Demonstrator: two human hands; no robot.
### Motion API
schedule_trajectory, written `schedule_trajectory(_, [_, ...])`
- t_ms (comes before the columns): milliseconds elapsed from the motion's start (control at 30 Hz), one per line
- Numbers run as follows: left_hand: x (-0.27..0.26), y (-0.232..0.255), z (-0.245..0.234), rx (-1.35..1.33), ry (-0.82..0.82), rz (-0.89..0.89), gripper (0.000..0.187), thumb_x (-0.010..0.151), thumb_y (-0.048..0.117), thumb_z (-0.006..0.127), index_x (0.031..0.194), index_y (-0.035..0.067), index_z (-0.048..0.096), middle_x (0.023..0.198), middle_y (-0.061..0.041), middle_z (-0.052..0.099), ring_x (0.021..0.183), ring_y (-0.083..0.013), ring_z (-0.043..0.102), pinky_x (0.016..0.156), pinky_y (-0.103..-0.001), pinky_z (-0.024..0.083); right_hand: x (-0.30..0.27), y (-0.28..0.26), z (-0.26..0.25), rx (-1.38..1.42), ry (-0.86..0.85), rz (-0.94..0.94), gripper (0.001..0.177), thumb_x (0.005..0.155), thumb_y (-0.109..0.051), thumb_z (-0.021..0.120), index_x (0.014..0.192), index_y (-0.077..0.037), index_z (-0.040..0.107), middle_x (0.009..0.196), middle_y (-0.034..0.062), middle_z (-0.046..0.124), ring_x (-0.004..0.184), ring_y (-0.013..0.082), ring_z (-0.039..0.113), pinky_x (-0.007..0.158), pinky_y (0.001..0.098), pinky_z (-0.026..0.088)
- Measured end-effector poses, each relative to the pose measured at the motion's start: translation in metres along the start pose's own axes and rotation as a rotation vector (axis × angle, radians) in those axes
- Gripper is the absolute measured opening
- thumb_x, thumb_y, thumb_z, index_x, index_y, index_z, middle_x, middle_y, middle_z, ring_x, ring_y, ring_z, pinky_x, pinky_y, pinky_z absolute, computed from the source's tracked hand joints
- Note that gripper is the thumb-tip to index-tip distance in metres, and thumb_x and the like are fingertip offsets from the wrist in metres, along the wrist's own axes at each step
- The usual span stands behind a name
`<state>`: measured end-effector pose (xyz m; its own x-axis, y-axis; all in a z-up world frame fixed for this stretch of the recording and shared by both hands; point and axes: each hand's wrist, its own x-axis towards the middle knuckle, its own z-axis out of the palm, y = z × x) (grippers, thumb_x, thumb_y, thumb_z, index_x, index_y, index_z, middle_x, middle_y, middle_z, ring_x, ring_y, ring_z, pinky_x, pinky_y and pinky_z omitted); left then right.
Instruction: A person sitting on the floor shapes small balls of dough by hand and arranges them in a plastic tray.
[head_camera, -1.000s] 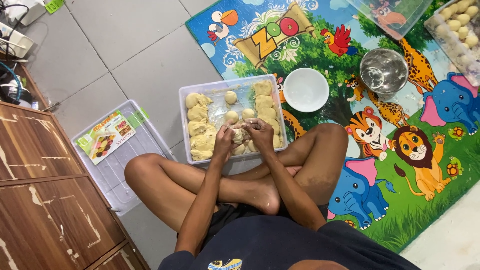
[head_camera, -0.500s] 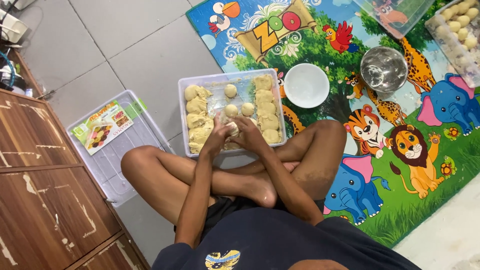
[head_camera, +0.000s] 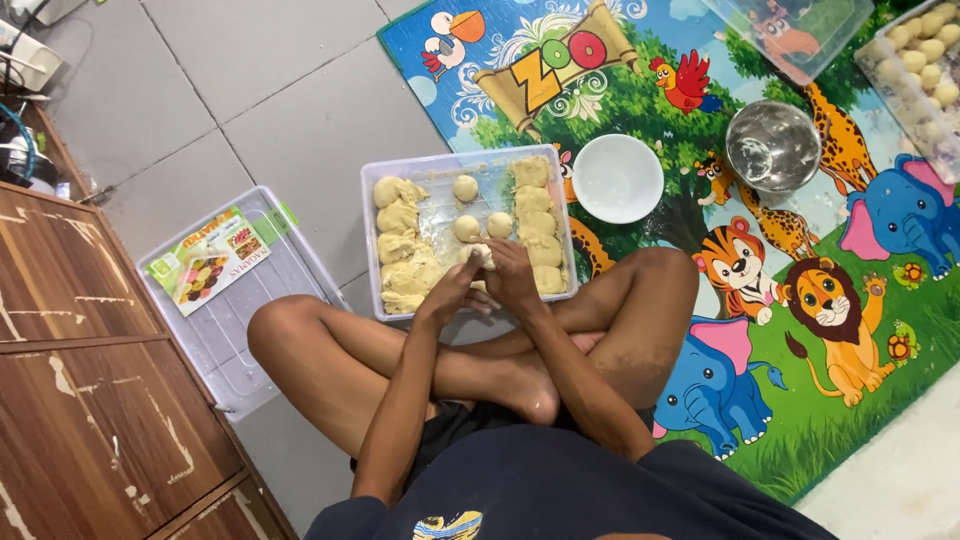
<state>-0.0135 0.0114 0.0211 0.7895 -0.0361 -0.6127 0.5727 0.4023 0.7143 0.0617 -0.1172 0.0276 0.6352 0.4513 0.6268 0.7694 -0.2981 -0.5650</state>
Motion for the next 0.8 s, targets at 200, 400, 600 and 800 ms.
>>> schedule_trajectory(200, [0.016,-0.012,0.000,-0.089,0.179,0.186,0.047,0.100,0.049,0.063,0.097,0.002,0.069,0.065,-0.011,0.067,0.063,-0.0262,0.073,0.066,-0.037,0.061,0.010,-0.012,-0.010,0.299,-0.124,0.058,0.031,0.086,0.002,0.075,0.116,0.004,0.073,0.128,0.0241,0.070,0.114,0.0469,0.066,0.092,0.0504,0.055])
schedule_trajectory(400, [0.026,-0.011,0.000,-0.273,0.285,0.237,0.044,0.095,0.042,0.066,0.093,-0.002,0.069,0.067,-0.019,0.069,0.060,-0.0272,0.072,0.058,-0.039,0.060,0.024,-0.017,-0.019,0.475,-0.368,0.557,0.115,0.076,0.002,0.078,0.161,0.005,0.000,0.155,0.0403,0.032,0.134,0.0616,0.042,0.113,0.0589,0.048])
schedule_trajectory(600, [0.020,-0.003,0.002,-0.356,0.484,0.219,0.046,0.091,0.036,0.077,0.101,-0.007,0.065,0.085,-0.024,0.073,0.069,-0.0274,0.075,0.057,-0.036,0.062,0.004,0.000,-0.005,0.277,-0.352,0.315,0.134,0.061,-0.034,0.100,0.163,0.000,0.020,0.152,0.0236,0.047,0.125,0.0415,0.060,0.110,0.0491,0.050])
schedule_trajectory(800, [0.013,0.005,0.007,-0.096,0.721,0.233,0.049,0.089,0.045,0.070,0.101,-0.003,0.072,0.088,-0.020,0.074,0.083,-0.0240,0.072,0.073,-0.044,0.058,0.003,0.002,-0.003,0.358,-0.380,0.319,0.118,0.074,-0.033,0.093,0.164,-0.004,0.022,0.150,0.0197,0.050,0.117,0.0345,0.065,0.105,0.0455,0.051])
